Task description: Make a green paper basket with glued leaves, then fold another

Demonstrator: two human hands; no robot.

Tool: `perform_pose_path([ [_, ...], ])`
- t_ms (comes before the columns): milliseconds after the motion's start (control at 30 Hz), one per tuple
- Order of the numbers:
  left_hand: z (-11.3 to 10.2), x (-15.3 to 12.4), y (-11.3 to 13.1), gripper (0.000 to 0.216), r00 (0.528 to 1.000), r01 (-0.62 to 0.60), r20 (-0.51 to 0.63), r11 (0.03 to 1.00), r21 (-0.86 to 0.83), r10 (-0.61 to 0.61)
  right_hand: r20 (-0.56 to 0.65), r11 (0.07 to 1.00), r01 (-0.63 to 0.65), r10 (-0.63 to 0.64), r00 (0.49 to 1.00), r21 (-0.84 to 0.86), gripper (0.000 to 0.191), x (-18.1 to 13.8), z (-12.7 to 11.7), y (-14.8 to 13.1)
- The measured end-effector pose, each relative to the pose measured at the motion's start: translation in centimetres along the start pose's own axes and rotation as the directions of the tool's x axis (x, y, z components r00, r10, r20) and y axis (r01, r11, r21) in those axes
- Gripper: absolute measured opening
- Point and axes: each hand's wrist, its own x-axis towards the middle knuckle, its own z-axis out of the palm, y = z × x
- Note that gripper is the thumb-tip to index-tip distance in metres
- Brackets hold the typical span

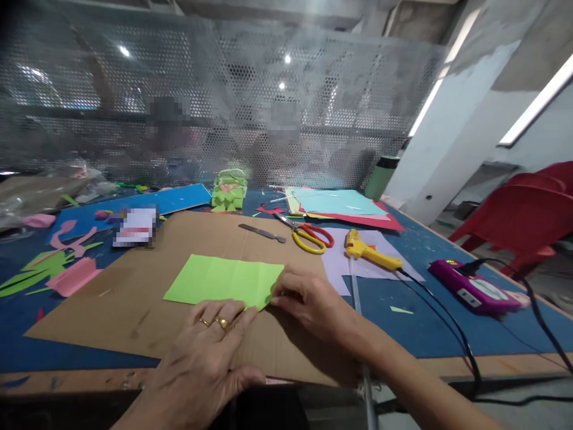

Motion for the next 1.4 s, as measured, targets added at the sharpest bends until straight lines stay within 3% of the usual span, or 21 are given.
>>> perform_pose_path([
  [100, 0.1, 0.0, -0.2, 0.062, 0.999, -0.021, -0.039, 1.000, -0.006, 0.021, 0.030, 0.997, -0.061, 0.060, 0.998, 0.052, 0.021, 1.2, -0.1, 0.7],
  [200, 0.1, 0.0, -0.4, 0.059, 0.999, -0.027, -0.043, 0.999, -0.020, 0.026, 0.012, 0.996, -0.088, 0.088, 0.996, 0.002, 0.022, 2.1, 0.2, 0.6],
  [433, 1.3, -0.5, -0.4, 0.062, 0.996, -0.008, -0.092, 0.999, -0.036, 0.005, -0.039, 0.976, -0.216, 0.216, 0.976, -0.021, 0.010, 3.0, 1.1, 0.5],
  [767, 2.2, -0.9, 0.0, 0.068, 0.989, 0.019, -0.149, 0.999, -0.038, -0.024, -0.060, 0.978, -0.204, 0.206, 0.977, 0.035, 0.009, 3.3, 1.6, 1.1],
  [1000, 2.0, -0.8, 0.1, 0.065, 0.993, 0.034, -0.112, 0.999, -0.027, -0.037, -0.084, 0.983, -0.184, 0.183, 0.980, -0.007, 0.006, 3.1, 1.7, 1.1],
  [1400, 2.8, -1.3, -0.1, 0.065, 0.986, 0.012, -0.164, 1.000, -0.003, -0.012, -0.122, 0.972, -0.216, 0.203, 0.971, -0.097, 0.004, 3.2, 1.9, 0.8],
])
